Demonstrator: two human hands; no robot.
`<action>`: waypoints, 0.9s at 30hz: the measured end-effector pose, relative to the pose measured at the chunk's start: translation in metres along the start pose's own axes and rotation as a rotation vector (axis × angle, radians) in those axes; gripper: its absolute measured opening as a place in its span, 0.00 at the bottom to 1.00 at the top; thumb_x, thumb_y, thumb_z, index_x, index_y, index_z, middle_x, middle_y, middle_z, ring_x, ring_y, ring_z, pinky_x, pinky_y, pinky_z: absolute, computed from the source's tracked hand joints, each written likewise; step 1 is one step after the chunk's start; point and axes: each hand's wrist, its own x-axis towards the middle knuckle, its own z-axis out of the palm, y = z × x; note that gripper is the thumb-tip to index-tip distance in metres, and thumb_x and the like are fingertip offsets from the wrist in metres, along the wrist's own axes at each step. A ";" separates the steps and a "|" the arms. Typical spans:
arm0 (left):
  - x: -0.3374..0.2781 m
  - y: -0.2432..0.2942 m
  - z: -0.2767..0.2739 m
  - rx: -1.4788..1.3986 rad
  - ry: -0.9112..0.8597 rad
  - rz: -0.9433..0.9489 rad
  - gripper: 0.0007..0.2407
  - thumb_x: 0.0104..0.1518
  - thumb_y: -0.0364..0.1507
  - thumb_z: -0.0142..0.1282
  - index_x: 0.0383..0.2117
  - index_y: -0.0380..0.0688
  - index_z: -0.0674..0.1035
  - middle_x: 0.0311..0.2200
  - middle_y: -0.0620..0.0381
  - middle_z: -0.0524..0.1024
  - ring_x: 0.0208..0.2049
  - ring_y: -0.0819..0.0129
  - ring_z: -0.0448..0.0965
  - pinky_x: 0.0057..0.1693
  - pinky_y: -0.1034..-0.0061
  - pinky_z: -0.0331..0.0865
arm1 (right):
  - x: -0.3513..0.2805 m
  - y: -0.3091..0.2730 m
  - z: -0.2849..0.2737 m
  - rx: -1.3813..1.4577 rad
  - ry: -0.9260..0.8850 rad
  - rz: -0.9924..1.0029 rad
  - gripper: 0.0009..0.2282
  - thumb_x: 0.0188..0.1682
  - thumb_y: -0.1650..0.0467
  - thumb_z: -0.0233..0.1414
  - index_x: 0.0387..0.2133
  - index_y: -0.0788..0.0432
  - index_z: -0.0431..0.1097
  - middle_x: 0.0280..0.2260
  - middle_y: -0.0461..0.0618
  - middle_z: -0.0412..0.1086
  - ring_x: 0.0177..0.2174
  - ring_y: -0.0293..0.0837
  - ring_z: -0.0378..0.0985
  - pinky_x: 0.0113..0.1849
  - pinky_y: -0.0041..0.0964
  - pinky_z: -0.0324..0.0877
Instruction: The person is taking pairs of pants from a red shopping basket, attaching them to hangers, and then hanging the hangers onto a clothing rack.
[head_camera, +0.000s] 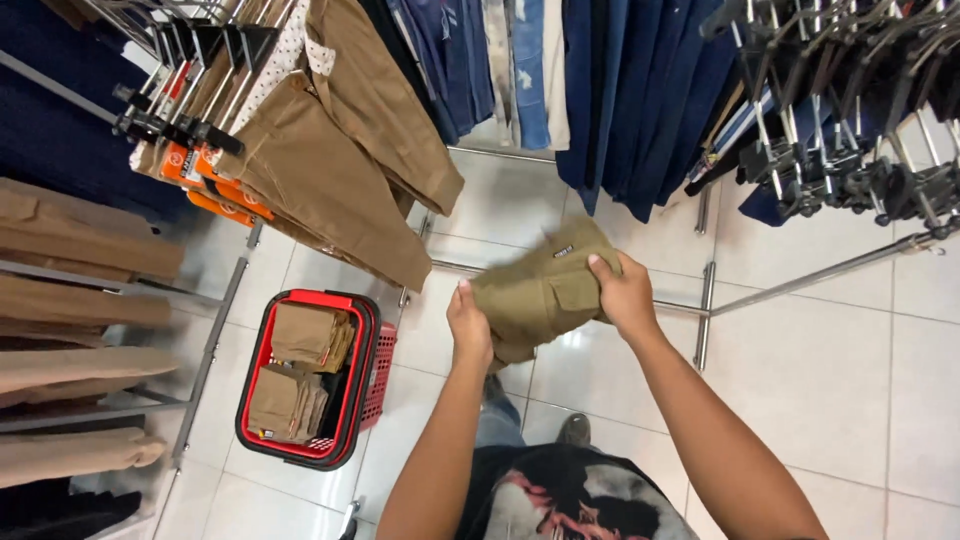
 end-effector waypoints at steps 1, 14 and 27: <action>0.004 0.001 0.003 -0.012 0.006 0.006 0.23 0.75 0.41 0.47 0.68 0.37 0.71 0.68 0.45 0.71 0.69 0.60 0.68 0.74 0.59 0.61 | 0.009 -0.001 0.000 0.037 -0.001 0.020 0.17 0.56 0.61 0.59 0.53 0.59 0.79 0.43 0.59 0.80 0.48 0.54 0.80 0.49 0.51 0.72; -0.035 -0.062 -0.120 -0.675 -0.332 -0.112 0.17 0.60 0.30 0.53 0.53 0.37 0.81 0.57 0.35 0.79 0.54 0.43 0.82 0.63 0.45 0.74 | -0.041 0.146 -0.050 1.120 -0.985 0.228 0.46 0.45 0.29 0.38 0.38 0.58 0.82 0.37 0.64 0.83 0.40 0.61 0.86 0.49 0.62 0.77; -0.126 -0.006 -0.210 0.535 -0.919 0.031 0.18 0.58 0.26 0.59 0.17 0.53 0.59 0.20 0.71 0.54 0.25 0.81 0.53 0.34 0.75 0.46 | -0.016 -0.024 0.134 0.582 -0.686 0.400 0.17 0.54 0.60 0.56 0.53 0.53 0.76 0.46 0.53 0.78 0.43 0.47 0.80 0.45 0.41 0.76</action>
